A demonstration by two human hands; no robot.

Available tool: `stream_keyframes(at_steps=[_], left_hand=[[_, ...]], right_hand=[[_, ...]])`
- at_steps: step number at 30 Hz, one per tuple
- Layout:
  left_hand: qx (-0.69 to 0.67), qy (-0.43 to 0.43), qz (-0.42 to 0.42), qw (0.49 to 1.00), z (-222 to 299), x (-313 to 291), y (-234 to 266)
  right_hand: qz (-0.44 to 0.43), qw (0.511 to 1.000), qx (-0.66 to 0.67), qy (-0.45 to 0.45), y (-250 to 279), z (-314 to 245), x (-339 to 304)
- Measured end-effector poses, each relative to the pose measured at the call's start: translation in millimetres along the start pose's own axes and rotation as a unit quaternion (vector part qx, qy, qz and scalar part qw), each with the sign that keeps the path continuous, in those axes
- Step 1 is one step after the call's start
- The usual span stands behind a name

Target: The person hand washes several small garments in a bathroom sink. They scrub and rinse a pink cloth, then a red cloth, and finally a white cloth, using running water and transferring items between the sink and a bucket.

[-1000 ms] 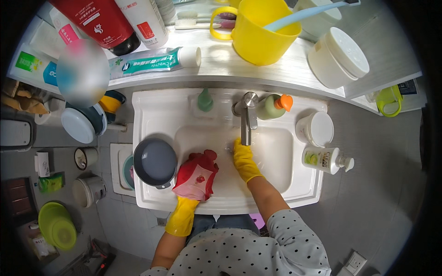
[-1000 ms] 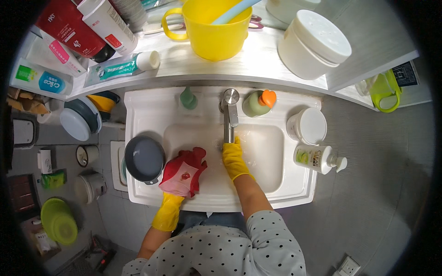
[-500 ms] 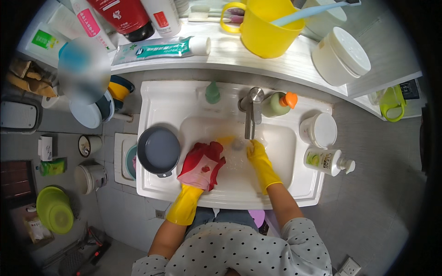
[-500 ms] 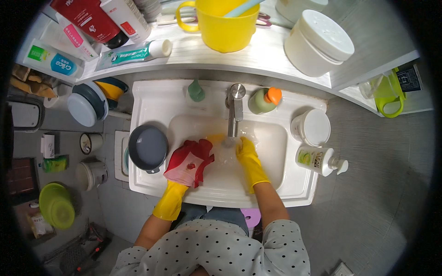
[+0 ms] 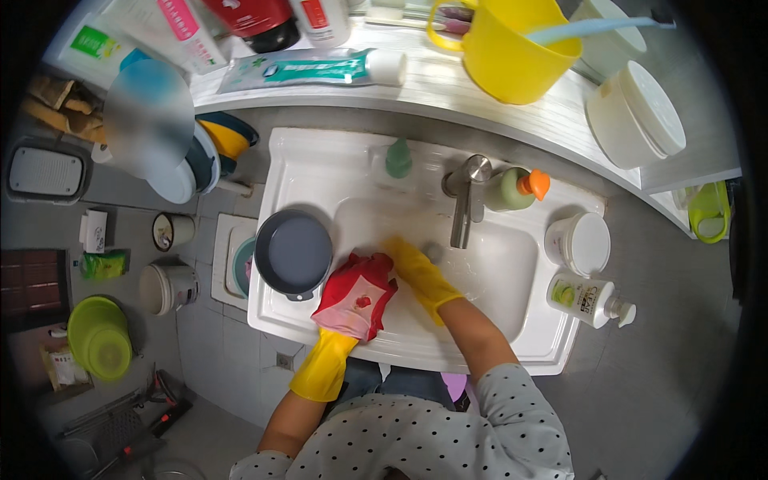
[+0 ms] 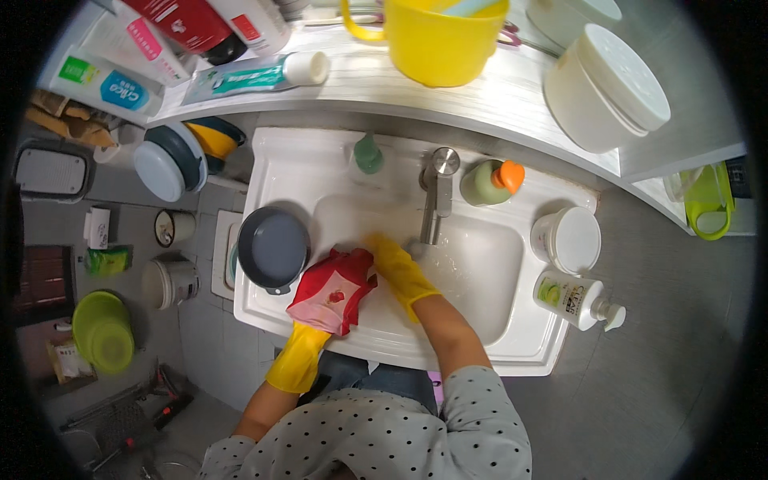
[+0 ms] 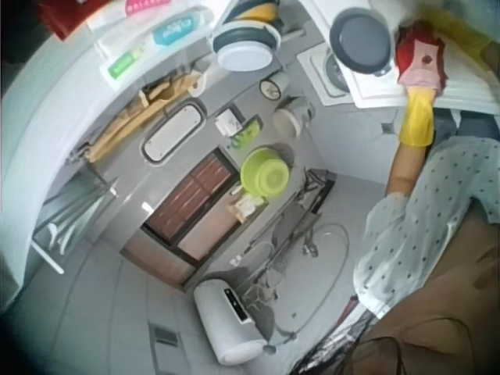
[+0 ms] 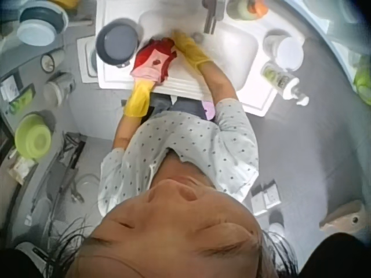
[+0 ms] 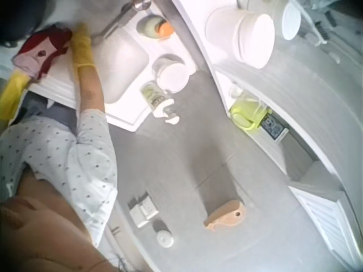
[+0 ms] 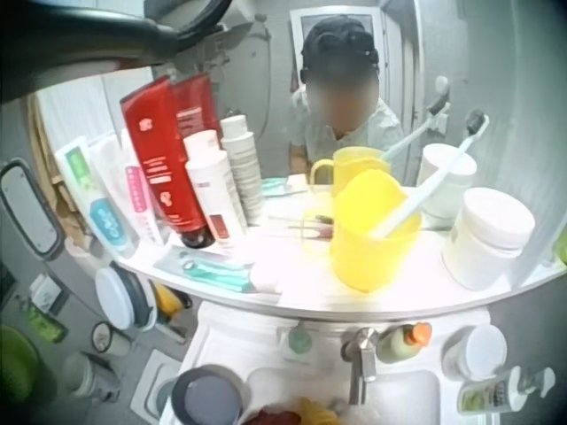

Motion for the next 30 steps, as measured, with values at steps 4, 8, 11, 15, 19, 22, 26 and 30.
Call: stream_keyframes(at_steps=[4,8,11,15,19,22,26,30], left_hand=[[0.155,-0.088,0.128,0.976,57,-16,19],[0.287,-0.146,0.064,0.945,92,-19,8],[0.217,-0.183,0.034,0.958,102,-21,-1],[0.137,-0.177,0.06,0.973,106,-11,-7],[0.37,-0.24,0.155,0.884,205,-53,29],[0.339,-0.221,0.111,0.907,220,-59,34],[0.267,-0.247,0.141,0.921,229,-65,35],[0.108,-0.271,0.147,0.945,219,-63,34]], right_hand=[[-0.023,0.983,0.172,0.057,93,-103,-66],[-0.012,0.951,0.158,0.267,156,-202,-134],[0.014,0.917,0.141,0.373,142,-229,-146],[0.018,0.907,0.202,0.368,144,-213,-130],[0.058,0.896,0.271,0.346,125,-208,-137],[0.127,0.886,0.225,0.386,132,-218,-158],[0.103,0.93,0.31,0.167,127,-162,-102],[0.205,0.927,0.193,0.247,128,-192,-144]])
Point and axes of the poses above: each hand's wrist, its own x-axis towards the middle knuckle, its own y-axis out of the back of the hand, z = x × y, the point moved 6 cm from there along x, towards the middle knuckle, and after that the axes turned 1 degree about -z, right-handed, at the moved point
